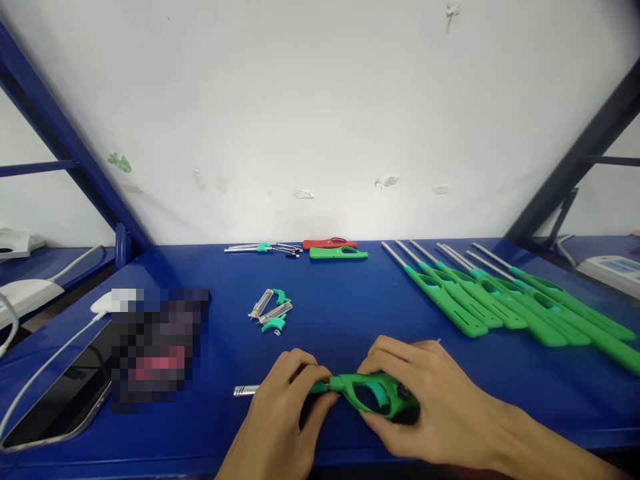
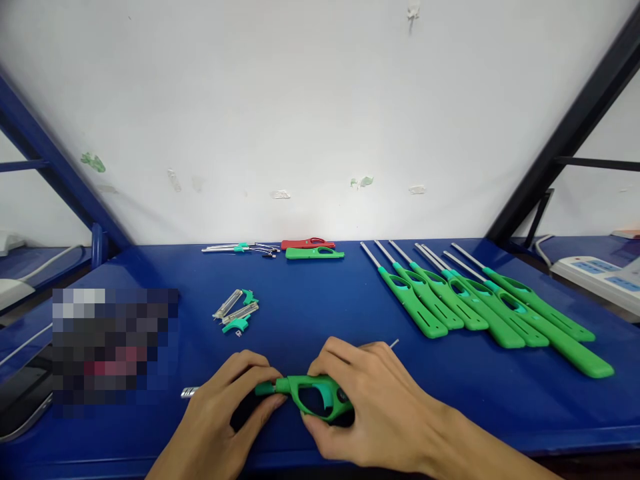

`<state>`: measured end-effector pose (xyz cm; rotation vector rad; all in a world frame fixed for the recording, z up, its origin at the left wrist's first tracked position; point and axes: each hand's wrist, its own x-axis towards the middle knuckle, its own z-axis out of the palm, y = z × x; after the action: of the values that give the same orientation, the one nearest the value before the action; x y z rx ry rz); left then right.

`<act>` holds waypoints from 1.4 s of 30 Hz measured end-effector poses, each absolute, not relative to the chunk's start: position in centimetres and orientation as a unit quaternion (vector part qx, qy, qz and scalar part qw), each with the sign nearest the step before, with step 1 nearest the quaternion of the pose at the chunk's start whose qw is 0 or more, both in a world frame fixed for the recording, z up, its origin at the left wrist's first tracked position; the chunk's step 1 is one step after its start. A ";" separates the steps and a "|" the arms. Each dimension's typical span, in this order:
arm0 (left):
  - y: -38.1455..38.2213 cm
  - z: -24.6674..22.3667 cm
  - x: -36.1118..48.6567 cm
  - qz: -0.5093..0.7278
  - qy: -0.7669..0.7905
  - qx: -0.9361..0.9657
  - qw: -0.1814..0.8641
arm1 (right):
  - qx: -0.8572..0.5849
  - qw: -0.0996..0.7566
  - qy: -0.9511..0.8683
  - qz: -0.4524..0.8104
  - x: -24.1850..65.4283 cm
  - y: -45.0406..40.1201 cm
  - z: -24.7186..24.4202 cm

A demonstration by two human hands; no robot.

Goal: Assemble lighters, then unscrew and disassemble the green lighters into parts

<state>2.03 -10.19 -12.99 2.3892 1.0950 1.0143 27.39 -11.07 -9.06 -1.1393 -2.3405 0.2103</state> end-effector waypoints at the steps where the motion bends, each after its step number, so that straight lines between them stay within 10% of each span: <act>1: -10.2 -13.0 2.0 0.356 0.385 0.836 0.164 | -0.413 0.281 -0.863 0.080 27.6 -11.1 -8.8; 7: -10.5 -12.8 2.0 0.341 0.390 0.840 0.159 | -0.431 0.330 -0.839 0.047 30.3 -10.1 -6.3; 24: -9.5 -11.4 5.4 0.293 0.305 0.906 -0.016 | -0.472 0.135 -0.869 0.064 35.0 -13.1 -7.8; 42: -8.2 -10.2 1.4 0.357 0.425 0.816 -0.162 | -0.466 0.185 -0.864 -0.037 34.8 -13.6 -9.4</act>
<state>1.44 -8.20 -10.20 2.8653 1.4941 1.2534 34.78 -13.58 -9.40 -1.3139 -2.4360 -0.1043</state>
